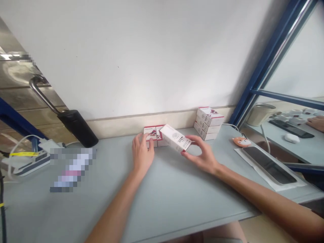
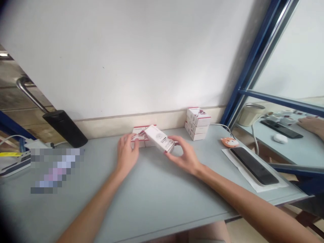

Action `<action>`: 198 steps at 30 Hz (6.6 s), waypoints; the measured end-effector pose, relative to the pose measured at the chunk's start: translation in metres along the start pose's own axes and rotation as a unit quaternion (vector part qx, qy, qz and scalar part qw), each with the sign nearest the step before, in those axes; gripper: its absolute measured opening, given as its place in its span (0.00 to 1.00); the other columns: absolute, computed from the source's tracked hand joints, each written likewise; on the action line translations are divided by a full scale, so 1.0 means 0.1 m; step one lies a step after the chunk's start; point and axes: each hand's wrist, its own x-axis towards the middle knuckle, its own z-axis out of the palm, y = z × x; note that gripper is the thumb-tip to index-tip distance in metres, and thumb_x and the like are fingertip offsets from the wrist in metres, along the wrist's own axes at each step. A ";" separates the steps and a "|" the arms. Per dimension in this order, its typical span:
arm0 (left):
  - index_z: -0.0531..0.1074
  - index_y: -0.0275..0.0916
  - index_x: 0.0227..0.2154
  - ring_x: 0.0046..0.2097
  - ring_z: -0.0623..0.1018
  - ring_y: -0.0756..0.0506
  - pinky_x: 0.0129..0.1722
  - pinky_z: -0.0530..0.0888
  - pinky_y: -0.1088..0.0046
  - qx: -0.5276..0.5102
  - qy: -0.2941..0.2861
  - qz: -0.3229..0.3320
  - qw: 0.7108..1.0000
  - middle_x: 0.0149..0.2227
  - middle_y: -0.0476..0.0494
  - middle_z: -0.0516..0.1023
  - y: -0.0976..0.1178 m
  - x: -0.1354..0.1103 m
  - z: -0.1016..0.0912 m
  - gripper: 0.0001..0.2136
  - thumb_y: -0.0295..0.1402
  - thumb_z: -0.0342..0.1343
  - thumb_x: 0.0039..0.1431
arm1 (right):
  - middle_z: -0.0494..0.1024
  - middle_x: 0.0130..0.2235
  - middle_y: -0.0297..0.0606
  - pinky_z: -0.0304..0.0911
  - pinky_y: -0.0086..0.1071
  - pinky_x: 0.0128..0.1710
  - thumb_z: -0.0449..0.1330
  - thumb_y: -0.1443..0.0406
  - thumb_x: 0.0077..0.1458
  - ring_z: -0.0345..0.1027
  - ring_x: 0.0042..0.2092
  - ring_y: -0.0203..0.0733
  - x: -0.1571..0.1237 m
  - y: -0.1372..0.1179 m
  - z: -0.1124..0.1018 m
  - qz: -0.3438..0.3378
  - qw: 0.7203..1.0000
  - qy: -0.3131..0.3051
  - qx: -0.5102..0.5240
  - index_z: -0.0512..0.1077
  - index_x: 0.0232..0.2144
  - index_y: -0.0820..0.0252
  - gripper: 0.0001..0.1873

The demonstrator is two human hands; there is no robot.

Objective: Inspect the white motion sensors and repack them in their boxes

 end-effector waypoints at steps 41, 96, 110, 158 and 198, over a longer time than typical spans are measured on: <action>0.78 0.51 0.59 0.52 0.84 0.45 0.56 0.81 0.65 0.011 0.003 0.245 0.970 0.69 0.46 0.71 0.06 -0.05 -0.09 0.23 0.27 0.42 0.75 | 0.79 0.57 0.45 0.66 0.49 0.59 0.55 0.50 0.70 0.73 0.56 0.50 0.35 0.36 -0.05 0.155 0.976 -0.147 0.043 0.64 0.67 0.52 0.28; 0.69 0.42 0.46 0.40 0.78 0.44 0.34 0.80 0.70 -0.099 -0.064 0.261 0.958 0.41 0.43 0.77 0.53 -0.43 0.05 0.20 0.30 0.71 0.54 | 0.75 0.53 0.44 0.72 0.41 0.49 0.58 0.56 0.69 0.76 0.46 0.46 0.29 0.52 -0.13 0.136 0.947 -0.256 -0.135 0.72 0.59 0.52 0.19; 0.61 0.44 0.40 0.48 0.80 0.41 0.42 0.81 0.64 -0.163 -0.085 0.229 0.956 0.45 0.41 0.76 0.45 -0.45 0.15 0.22 0.40 0.71 0.56 | 0.78 0.40 0.35 0.67 0.32 0.32 0.74 0.50 0.52 0.67 0.31 0.36 0.60 0.05 -0.73 0.217 0.965 -0.038 0.141 0.77 0.46 0.54 0.24; 0.66 0.44 0.63 0.54 0.78 0.34 0.41 0.80 0.62 -0.019 -0.061 0.284 0.957 0.55 0.29 0.71 0.54 -0.53 0.09 0.27 0.27 0.61 0.63 | 0.83 0.43 0.35 0.71 0.37 0.47 0.61 0.64 0.68 0.77 0.44 0.43 0.43 -0.97 -0.23 0.097 0.986 -0.046 -0.125 0.78 0.43 0.51 0.05; 0.61 0.39 0.68 0.55 0.78 0.31 0.46 0.80 0.55 0.099 -0.119 0.226 0.962 0.63 0.24 0.66 0.83 -0.60 -0.01 0.29 0.25 0.53 0.64 | 0.77 0.52 0.42 0.71 0.40 0.43 0.49 0.82 0.57 0.72 0.41 0.45 0.65 -1.19 -0.44 -0.095 0.914 -0.263 -0.293 0.57 0.71 0.54 0.43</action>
